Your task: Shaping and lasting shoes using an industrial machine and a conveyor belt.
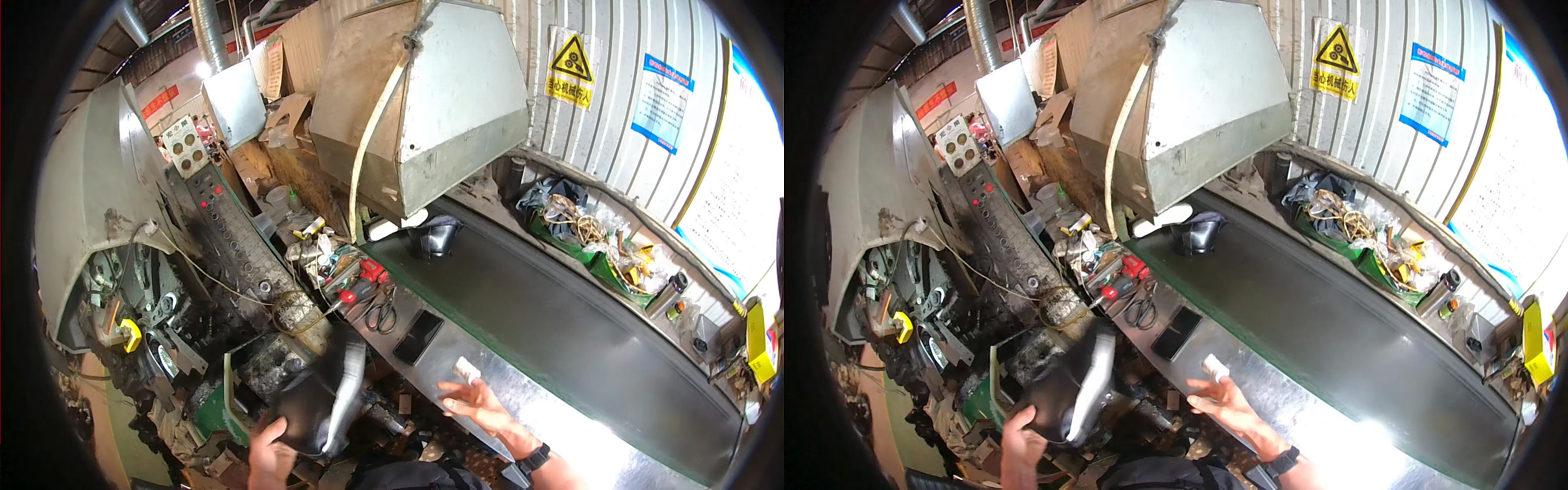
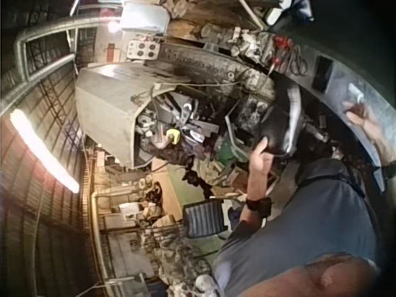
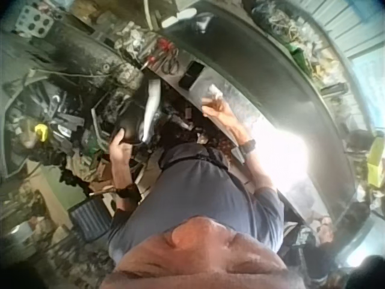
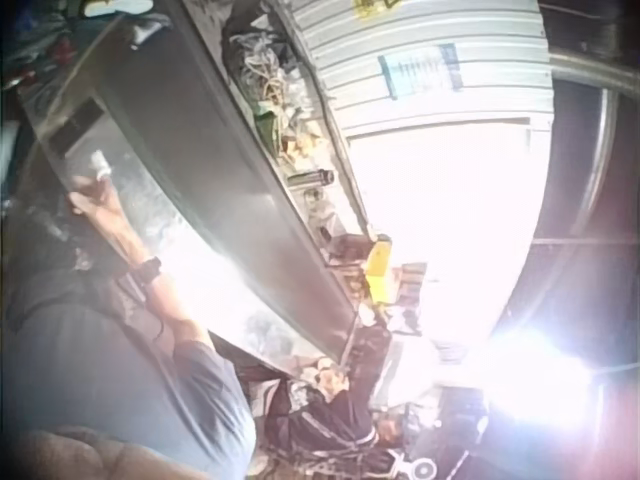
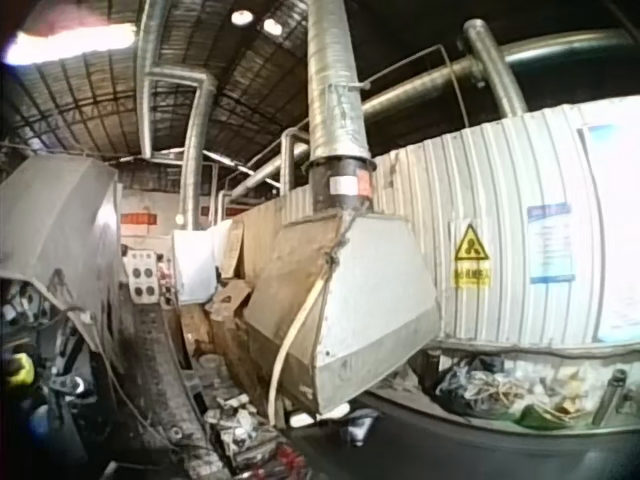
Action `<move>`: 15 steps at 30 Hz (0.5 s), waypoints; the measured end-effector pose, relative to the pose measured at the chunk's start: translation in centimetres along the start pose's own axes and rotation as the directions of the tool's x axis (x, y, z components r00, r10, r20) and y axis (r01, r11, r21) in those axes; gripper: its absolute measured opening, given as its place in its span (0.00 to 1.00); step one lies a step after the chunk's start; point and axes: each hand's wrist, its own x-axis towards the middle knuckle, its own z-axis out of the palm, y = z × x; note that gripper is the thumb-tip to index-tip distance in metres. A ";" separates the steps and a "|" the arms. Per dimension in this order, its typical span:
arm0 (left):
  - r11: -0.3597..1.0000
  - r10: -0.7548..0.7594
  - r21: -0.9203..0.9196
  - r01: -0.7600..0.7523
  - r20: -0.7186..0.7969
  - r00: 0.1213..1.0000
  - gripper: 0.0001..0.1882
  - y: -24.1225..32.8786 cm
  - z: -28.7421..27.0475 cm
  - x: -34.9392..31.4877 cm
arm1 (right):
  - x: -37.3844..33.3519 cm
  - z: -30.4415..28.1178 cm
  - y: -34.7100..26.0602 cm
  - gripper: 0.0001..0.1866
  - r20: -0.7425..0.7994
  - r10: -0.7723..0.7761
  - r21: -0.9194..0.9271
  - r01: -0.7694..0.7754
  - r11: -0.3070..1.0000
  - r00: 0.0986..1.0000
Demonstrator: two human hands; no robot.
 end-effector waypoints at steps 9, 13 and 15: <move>0.737 -0.660 0.051 0.674 0.269 0.702 0.27 -18.3 1.5 10.3 | -7.0 -1.7 -2.7 0.42 -0.328 -0.106 0.286 0.206 0.936 0.939; 0.365 -0.924 0.492 0.790 0.090 0.371 0.24 -17.6 12.9 8.9 | -7.6 -3.7 -1.0 0.41 -0.491 -0.051 0.215 0.178 0.960 0.869; 0.415 -0.876 0.711 0.568 0.143 0.461 0.23 -15.8 7.6 10.0 | -12.4 -3.5 -6.8 0.37 -0.744 -0.229 -0.441 -0.203 0.874 0.627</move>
